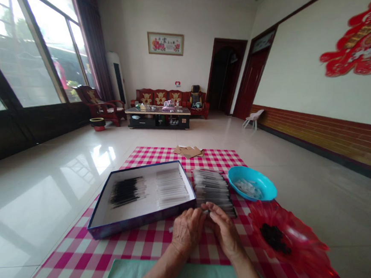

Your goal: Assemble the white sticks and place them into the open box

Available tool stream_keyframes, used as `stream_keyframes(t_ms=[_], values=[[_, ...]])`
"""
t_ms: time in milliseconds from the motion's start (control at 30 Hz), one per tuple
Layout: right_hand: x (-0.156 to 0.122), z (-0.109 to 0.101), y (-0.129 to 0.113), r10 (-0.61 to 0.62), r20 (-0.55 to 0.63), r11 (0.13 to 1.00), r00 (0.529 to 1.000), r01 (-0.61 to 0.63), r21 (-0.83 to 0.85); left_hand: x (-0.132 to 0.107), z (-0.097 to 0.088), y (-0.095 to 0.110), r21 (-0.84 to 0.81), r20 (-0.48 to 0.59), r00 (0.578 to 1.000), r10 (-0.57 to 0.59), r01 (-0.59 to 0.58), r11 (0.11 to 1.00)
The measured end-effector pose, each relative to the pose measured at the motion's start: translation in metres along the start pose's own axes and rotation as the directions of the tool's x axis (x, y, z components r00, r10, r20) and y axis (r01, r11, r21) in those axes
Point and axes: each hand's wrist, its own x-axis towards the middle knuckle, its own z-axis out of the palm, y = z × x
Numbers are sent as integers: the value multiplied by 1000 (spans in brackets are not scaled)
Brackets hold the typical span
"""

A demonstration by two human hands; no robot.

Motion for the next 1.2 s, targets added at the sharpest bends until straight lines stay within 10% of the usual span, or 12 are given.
stream_keyframes(t_ms=[1200], values=[[4,-2,7,-78,-74,973,994,60,-221,1,2,-2,35,-7,1000,-20,21,999]])
